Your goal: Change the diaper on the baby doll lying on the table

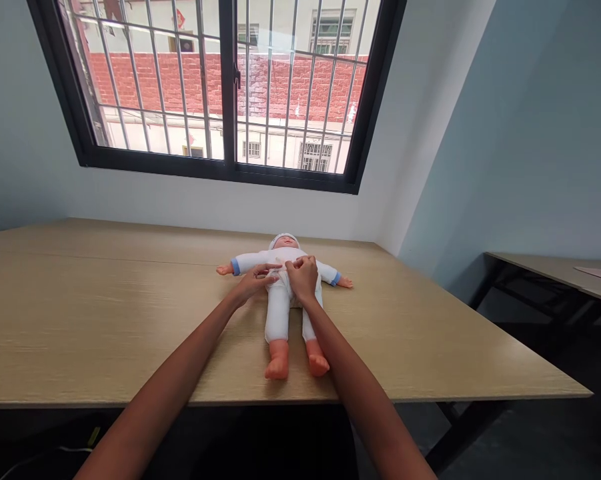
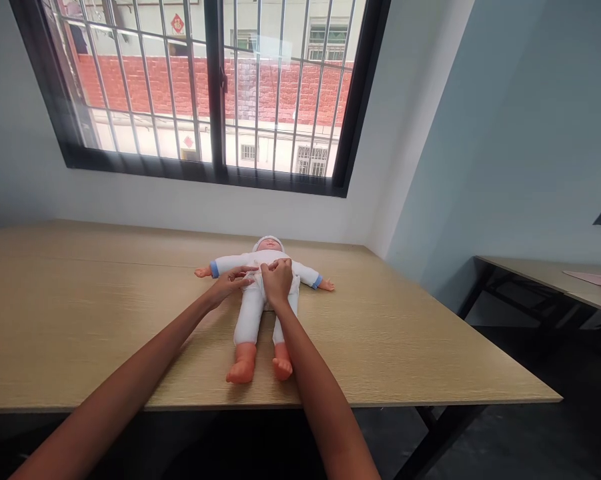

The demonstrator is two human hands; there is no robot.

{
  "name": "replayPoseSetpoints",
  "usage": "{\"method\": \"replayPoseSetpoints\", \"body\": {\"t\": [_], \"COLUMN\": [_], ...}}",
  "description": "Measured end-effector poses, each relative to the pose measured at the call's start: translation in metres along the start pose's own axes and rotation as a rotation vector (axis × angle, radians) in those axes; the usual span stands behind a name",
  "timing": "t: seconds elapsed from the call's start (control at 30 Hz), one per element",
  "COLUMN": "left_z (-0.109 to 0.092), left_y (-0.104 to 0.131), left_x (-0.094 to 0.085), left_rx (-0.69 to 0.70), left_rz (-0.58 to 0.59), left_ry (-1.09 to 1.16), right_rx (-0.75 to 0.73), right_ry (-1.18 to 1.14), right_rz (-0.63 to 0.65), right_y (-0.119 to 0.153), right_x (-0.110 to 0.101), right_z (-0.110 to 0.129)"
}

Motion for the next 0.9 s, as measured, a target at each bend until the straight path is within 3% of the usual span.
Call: {"method": "replayPoseSetpoints", "body": {"t": [0.3, 0.47, 0.67, 0.77, 0.9], "left_z": [0.001, -0.001, -0.013, -0.019, -0.017], "left_y": [0.002, 0.004, 0.008, 0.006, 0.001], "left_x": [0.0, 0.0, 0.003, 0.006, 0.009], "left_rx": [-0.007, -0.018, -0.006, 0.04, 0.096], "left_rz": [-0.001, 0.002, 0.009, -0.009, -0.022], "left_ry": [-0.032, -0.029, -0.14, -0.314, -0.386], "right_rx": [-0.118, -0.171, -0.053, -0.004, -0.076], "right_ry": [-0.019, -0.058, -0.071, -0.051, 0.001], "right_rz": [0.01, -0.118, -0.299, -0.248, -0.059], "right_y": [0.003, -0.001, -0.016, -0.019, -0.015], "right_x": [0.003, -0.005, -0.025, -0.024, -0.011], "right_z": [0.001, 0.003, -0.011, -0.016, -0.01]}}
Point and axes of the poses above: each hand's wrist, its own y-axis away from the middle knuckle, its own x-axis out of the palm, z = x × y, the point moved 6 cm from there along -y, towards the middle knuckle, and after that the axes turned 5 degrees about -z, right-handed, at the moved point
